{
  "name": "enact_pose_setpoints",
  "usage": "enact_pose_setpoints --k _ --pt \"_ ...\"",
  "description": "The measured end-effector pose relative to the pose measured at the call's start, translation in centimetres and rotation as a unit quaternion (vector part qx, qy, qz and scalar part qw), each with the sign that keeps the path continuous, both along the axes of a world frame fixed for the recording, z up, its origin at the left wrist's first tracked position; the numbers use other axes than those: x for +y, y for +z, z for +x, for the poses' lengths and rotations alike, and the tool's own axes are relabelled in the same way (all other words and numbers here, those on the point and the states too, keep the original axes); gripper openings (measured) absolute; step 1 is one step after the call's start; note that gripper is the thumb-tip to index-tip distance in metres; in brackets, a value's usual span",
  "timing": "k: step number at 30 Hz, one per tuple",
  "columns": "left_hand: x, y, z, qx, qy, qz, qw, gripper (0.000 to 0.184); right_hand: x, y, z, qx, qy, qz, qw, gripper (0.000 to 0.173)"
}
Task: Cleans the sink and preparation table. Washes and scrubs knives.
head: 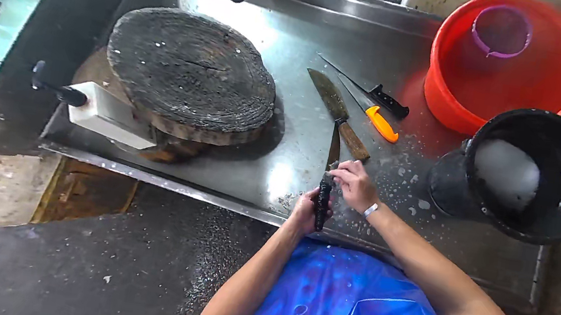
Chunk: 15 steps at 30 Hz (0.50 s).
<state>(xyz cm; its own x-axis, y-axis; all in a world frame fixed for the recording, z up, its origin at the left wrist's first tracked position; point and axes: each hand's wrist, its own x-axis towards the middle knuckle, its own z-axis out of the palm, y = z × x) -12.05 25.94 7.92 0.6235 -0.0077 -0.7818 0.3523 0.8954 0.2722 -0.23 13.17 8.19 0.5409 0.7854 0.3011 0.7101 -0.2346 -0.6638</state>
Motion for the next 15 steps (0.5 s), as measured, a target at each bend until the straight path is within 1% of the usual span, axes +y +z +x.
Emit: enact_pose_setpoints --k 1,2,3,4,5,6,7,8,9,10,11,12,13,14,15 --pt "0.1 0.3 0.0 -0.012 0.003 0.008 1.000 0.049 0.3 0.7 -0.9 0.000 0.023 0.022 1.000 0.023" --pt "0.0 0.5 -0.1 -0.027 0.004 0.019 0.999 0.046 0.3 0.6 -1.8 -0.002 0.061 0.041 0.997 0.024" --pt "0.1 0.5 -0.2 -0.032 -0.002 0.024 0.999 0.045 0.1 -0.4 -2.0 -0.003 0.079 0.052 0.995 0.025" --pt "0.2 0.1 0.1 -0.017 -0.010 0.023 1.000 0.046 -0.2 -1.5 -1.4 -0.005 0.066 0.048 0.997 0.025" --pt "0.4 -0.3 0.4 0.003 -0.013 0.016 1.000 0.048 -0.5 -2.4 -0.3 -0.004 0.033 0.024 0.999 0.024" --pt "0.6 -0.6 0.5 0.015 -0.014 0.007 1.000 0.049 -0.6 -2.5 0.4 0.000 -0.001 0.004 1.000 0.022" --pt "0.8 -0.6 0.4 0.018 -0.013 0.002 1.000 0.051 -0.4 -1.8 0.0 0.005 -0.019 0.000 1.000 0.020" --pt "0.9 -0.3 0.4 0.010 -0.011 0.006 1.000 0.053 0.0 -0.9 -0.9 0.005 -0.010 0.010 1.000 0.019" --pt "0.8 0.2 0.4 0.002 -0.010 0.021 1.000 0.055 0.3 -0.5 -2.0 0.003 0.023 0.023 0.999 0.020" --pt "0.7 0.5 0.4 -0.007 -0.017 0.037 0.999 0.055 0.2 -0.9 -2.7 0.004 0.054 0.026 0.998 0.024" --pt "0.7 0.4 0.5 -0.003 -0.031 0.060 0.998 0.054 -0.2 -1.7 -2.3 0.009 0.057 0.010 0.998 0.027" --pt "0.7 0.1 0.8 0.011 -0.047 0.081 0.996 0.054 -1.0 -2.5 -1.0 0.015 0.035 -0.030 0.999 0.028" --pt "0.8 -0.4 0.9 0.024 -0.057 0.094 0.994 0.053 -1.8 -2.8 0.6 0.025 -0.004 -0.080 0.996 0.025" --pt "0.9 -0.7 0.9 0.033 -0.059 0.102 0.992 0.051 -2.5 -2.5 1.7 0.042 -0.048 -0.107 0.992 0.023" --pt "1.0 -0.6 0.8 0.039 -0.058 0.106 0.992 0.049 -2.8 -1.8 1.9 0.050 -0.089 -0.097 0.990 0.022"
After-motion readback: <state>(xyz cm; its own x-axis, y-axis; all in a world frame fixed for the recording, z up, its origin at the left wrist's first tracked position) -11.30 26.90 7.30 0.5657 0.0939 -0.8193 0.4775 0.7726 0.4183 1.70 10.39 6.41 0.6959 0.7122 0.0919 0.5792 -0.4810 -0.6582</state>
